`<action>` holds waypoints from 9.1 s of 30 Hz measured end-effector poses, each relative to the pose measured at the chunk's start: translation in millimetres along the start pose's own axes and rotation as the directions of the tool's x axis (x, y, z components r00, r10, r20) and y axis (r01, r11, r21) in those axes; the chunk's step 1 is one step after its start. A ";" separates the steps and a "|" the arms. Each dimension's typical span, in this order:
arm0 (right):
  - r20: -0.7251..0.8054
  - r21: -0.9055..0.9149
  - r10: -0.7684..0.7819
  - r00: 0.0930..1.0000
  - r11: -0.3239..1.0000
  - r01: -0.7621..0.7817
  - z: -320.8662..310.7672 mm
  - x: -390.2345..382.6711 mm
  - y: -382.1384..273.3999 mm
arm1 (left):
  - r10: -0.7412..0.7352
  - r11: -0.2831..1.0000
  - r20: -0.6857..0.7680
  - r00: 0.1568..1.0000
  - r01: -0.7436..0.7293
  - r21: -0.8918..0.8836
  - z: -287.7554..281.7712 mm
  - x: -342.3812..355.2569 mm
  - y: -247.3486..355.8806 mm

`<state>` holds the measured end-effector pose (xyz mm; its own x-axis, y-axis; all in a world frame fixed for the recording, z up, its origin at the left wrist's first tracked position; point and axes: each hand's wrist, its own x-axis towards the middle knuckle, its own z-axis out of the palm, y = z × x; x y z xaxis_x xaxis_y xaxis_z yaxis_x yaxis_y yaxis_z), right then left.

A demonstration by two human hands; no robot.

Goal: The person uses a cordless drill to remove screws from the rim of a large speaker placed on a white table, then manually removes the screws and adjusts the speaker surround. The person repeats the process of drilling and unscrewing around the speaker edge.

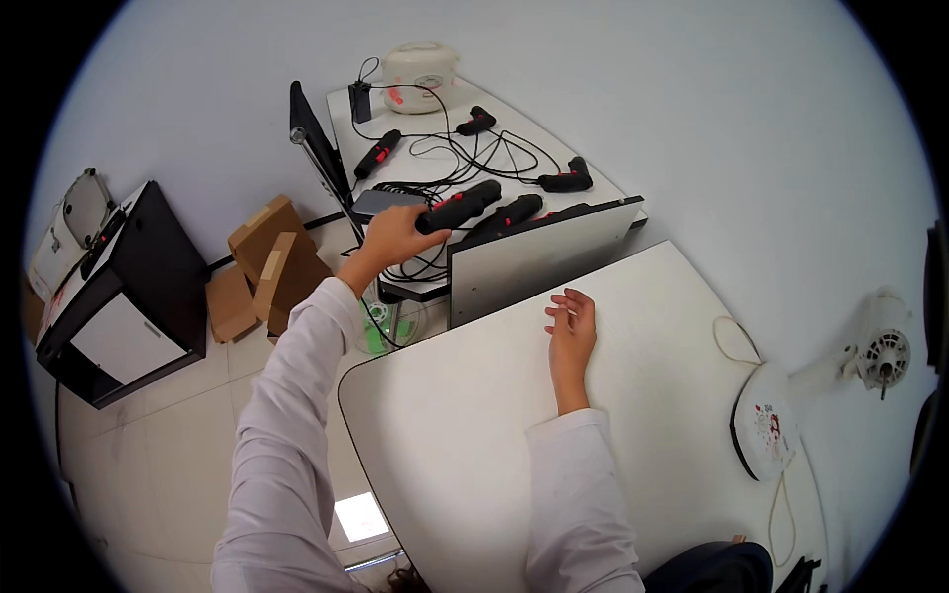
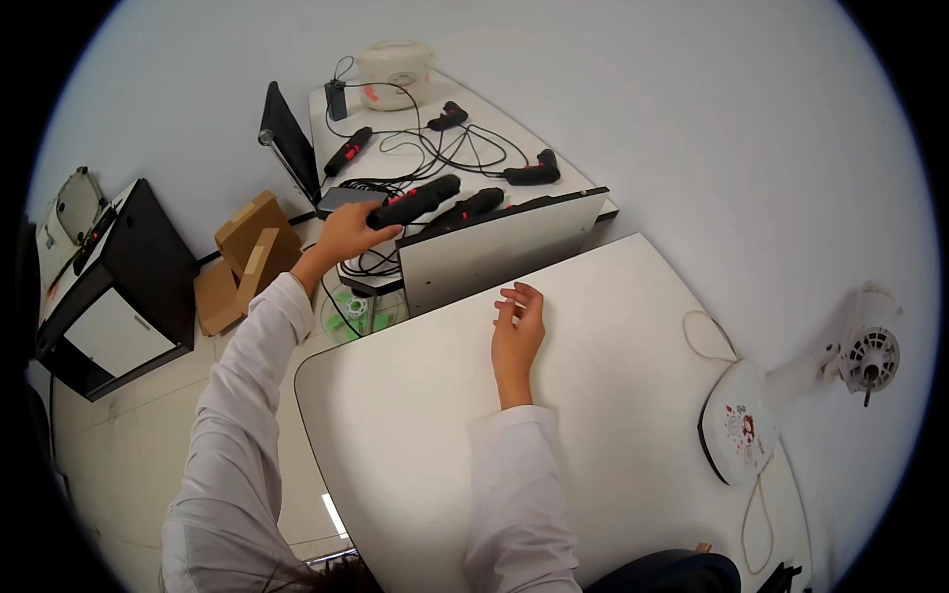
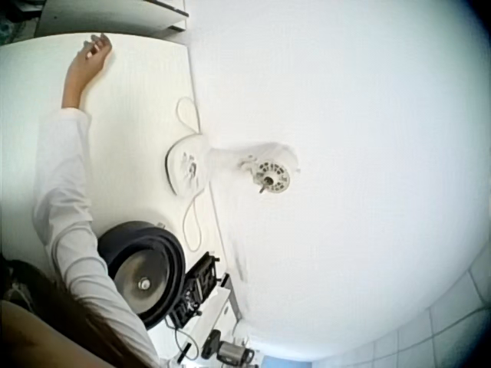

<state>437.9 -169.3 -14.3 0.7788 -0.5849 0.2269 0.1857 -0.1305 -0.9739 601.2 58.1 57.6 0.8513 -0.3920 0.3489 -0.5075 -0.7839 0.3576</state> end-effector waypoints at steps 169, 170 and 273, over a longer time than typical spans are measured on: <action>0.077 0.768 0.585 0.808 0.482 -0.422 -77.4 15.6 -29.8 | 0.489 -0.674 0.331 0.807 0.591 -0.444 125.6 209.4 165.0; 0.070 0.763 0.588 0.806 0.489 -0.423 -76.9 15.6 -30.1 | 0.486 -0.675 0.336 0.807 0.590 -0.443 125.2 209.1 164.7; 0.205 -0.870 0.198 0.959 0.486 0.085 36.8 161.5 -95.4 | -0.246 -0.865 0.324 0.914 -0.056 -0.499 119.8 246.1 123.1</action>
<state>568.0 -221.9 115.4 0.9060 -0.4225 0.0259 -0.3645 -0.8097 -0.4599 764.1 -192.6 83.8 0.9458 -0.3211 -0.0495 0.3246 0.9402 0.1031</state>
